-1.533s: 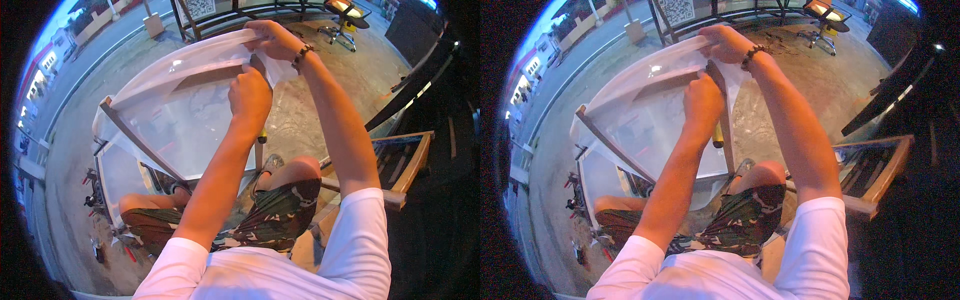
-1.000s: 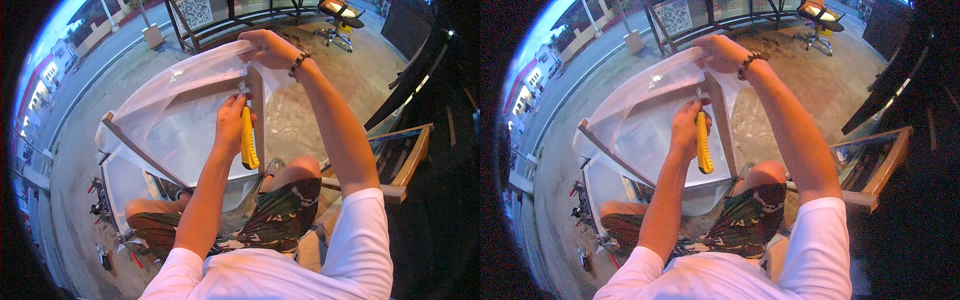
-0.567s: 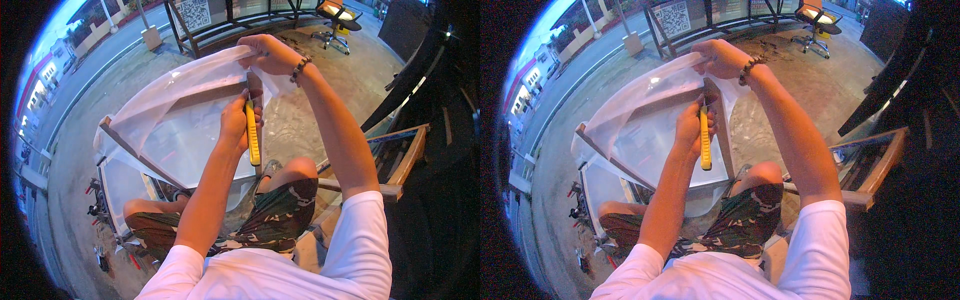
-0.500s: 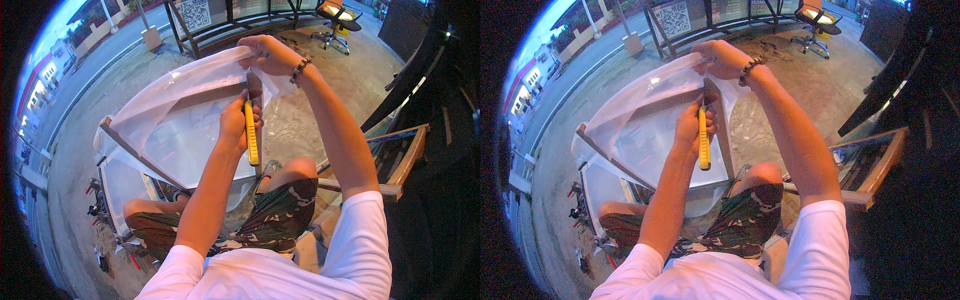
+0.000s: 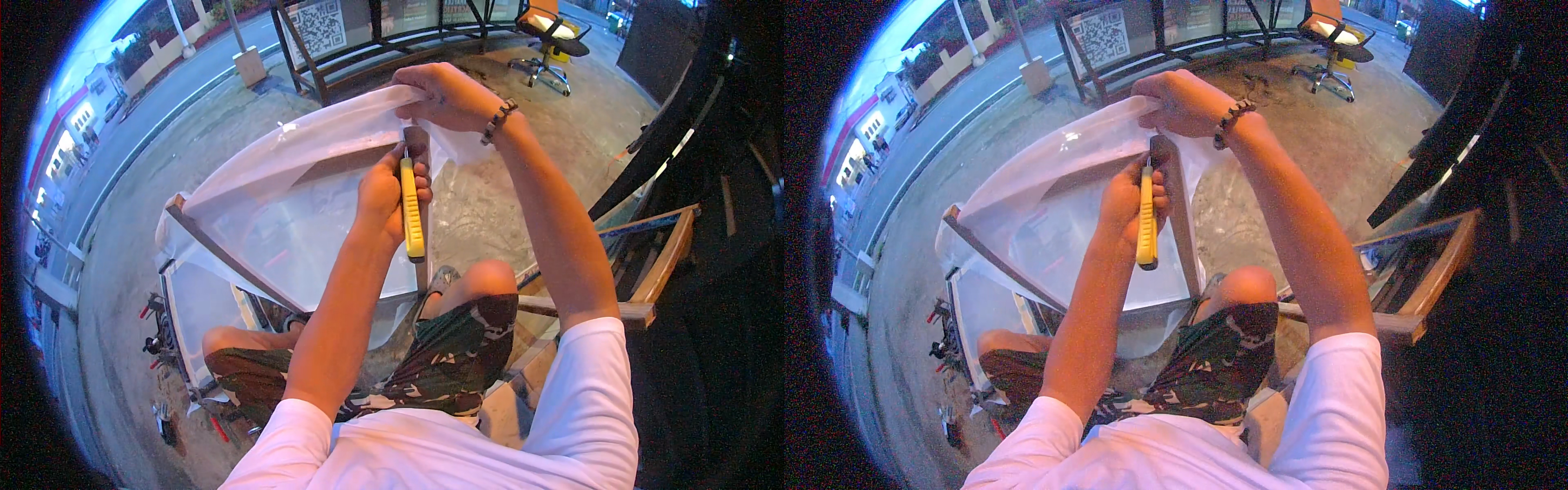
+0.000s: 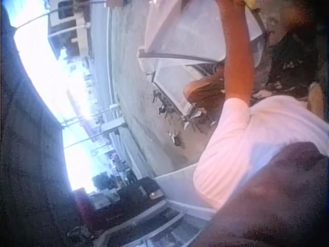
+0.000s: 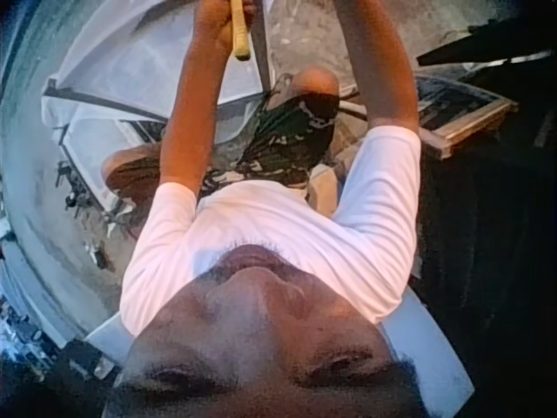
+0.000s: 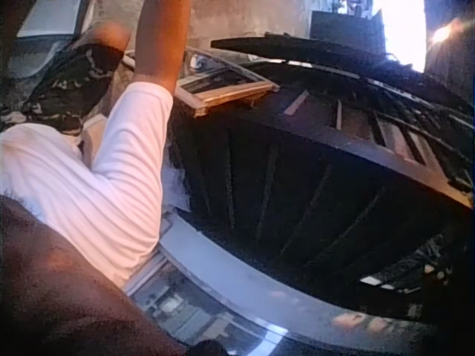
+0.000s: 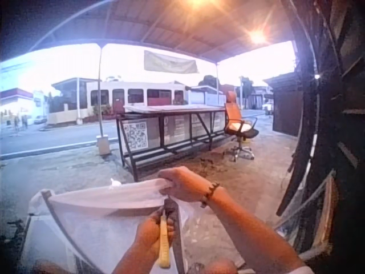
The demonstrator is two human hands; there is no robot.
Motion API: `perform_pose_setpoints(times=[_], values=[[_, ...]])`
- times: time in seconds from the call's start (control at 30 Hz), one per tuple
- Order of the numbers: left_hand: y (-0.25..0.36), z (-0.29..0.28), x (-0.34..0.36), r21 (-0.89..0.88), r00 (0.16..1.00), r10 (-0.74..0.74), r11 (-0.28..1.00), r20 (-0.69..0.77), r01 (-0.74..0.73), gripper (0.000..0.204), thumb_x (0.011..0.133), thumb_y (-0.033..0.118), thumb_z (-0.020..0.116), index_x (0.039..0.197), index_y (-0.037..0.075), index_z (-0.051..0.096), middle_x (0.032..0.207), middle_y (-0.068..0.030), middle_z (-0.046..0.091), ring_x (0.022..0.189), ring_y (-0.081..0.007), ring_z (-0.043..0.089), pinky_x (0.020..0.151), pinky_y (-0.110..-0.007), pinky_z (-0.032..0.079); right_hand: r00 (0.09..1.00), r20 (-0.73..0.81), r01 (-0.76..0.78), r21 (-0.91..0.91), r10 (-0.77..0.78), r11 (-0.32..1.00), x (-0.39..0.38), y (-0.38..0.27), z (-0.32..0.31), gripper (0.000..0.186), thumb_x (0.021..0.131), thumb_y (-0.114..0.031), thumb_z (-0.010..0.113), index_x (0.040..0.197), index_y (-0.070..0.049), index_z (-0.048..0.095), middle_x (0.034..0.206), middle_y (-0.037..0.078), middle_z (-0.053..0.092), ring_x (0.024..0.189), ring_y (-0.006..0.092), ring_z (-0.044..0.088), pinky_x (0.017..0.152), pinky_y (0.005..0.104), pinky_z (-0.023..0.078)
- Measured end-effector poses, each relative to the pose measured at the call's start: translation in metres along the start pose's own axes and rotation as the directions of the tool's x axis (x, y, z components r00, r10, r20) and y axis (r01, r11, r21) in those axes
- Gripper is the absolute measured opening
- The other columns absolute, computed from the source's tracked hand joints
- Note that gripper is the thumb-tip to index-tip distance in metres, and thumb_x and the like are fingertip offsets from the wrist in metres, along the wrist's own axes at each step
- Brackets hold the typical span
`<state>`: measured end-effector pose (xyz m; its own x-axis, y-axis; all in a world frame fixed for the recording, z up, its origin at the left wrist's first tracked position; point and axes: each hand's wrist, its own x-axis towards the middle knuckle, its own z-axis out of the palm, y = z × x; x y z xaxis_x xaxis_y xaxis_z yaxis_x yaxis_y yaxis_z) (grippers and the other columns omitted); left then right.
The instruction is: The person trims excess mesh from a screen printing frame using a utility knife and then applies adhesive from a bottle to the frame edges.
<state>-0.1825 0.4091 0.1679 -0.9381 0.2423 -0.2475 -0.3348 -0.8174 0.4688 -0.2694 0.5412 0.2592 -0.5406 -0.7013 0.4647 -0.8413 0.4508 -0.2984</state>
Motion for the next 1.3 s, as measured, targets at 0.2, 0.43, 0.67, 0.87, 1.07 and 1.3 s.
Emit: perform_pose_setpoints(times=[0.2,0.43,0.67,0.87,1.07,1.3], values=[[0.014,-0.007,0.015,-0.085,0.972,-0.112,0.988,0.206,0.132,0.024,0.096,0.029,0.046,0.086,0.010,0.056,0.061,0.0009,0.050,0.046,-0.0130,0.043,0.042,-0.025,0.036,0.991,-0.006,0.135,-0.116,-0.137,0.984,0.002,-0.017,-0.019,0.033,0.074,-0.009,0.075,0.102,-0.001,0.061,0.085,0.014,0.065,0.078,0.0247,0.064,0.071,0.0344,0.051],[0.045,0.021,0.009,-0.273,0.977,-0.045,0.957,0.207,0.102,0.023,0.088,0.022,0.056,0.094,0.000,0.053,0.077,-0.0063,0.057,0.060,-0.0144,0.059,0.050,-0.027,0.050,1.000,0.028,-0.011,-0.036,0.013,0.999,0.001,-0.014,-0.026,0.035,0.073,-0.010,0.076,0.103,-0.002,0.058,0.085,0.013,0.066,0.078,0.0210,0.064,0.069,0.0325,0.051],[0.090,0.050,0.013,-0.339,0.868,-0.218,0.856,0.447,0.390,0.022,0.087,0.014,0.055,0.094,-0.006,0.050,0.078,-0.0083,0.055,0.060,-0.0160,0.055,0.055,-0.026,0.052,0.994,-0.106,-0.016,0.183,0.036,0.983,0.004,0.009,-0.038,0.035,0.076,-0.006,0.076,0.104,-0.003,0.055,0.096,0.010,0.069,0.087,0.0146,0.062,0.076,0.0300,0.051],[0.115,0.061,0.013,-0.137,0.828,-0.215,0.935,0.518,0.328,0.017,0.084,0.013,0.059,0.086,-0.002,0.050,0.074,-0.0072,0.052,0.059,-0.0160,0.056,0.051,-0.026,0.049,0.996,-0.086,-0.017,0.099,0.026,0.995,0.004,0.006,-0.043,0.033,0.078,-0.005,0.074,0.104,-0.002,0.055,0.093,0.010,0.070,0.084,0.0124,0.062,0.073,0.0311,0.052],[0.217,0.140,-0.067,0.156,0.457,-0.131,0.988,0.880,-0.018,0.015,0.087,0.006,0.056,0.100,-0.001,0.051,0.075,-0.0044,0.051,0.060,-0.0112,0.049,0.055,-0.026,0.045,0.995,-0.040,-0.091,0.076,0.094,0.993,-0.004,0.010,-0.051,0.018,0.081,-0.006,0.071,0.093,0.001,0.059,0.077,0.001,0.062,0.072,0.0085,0.056,0.069,0.0283,0.050],[0.156,0.043,-0.097,0.751,0.844,0.307,0.389,0.441,-0.534,0.043,0.090,0.045,0.060,0.106,0.006,0.059,0.064,0.0046,0.044,0.051,-0.0079,0.045,0.054,-0.022,0.040,0.986,-0.024,-0.156,0.259,0.168,0.953,-0.010,0.010,-0.044,0.020,0.084,-0.012,0.071,0.096,0.001,0.062,0.075,-0.003,0.060,0.070,0.0071,0.055,0.066,0.0257,0.048]])
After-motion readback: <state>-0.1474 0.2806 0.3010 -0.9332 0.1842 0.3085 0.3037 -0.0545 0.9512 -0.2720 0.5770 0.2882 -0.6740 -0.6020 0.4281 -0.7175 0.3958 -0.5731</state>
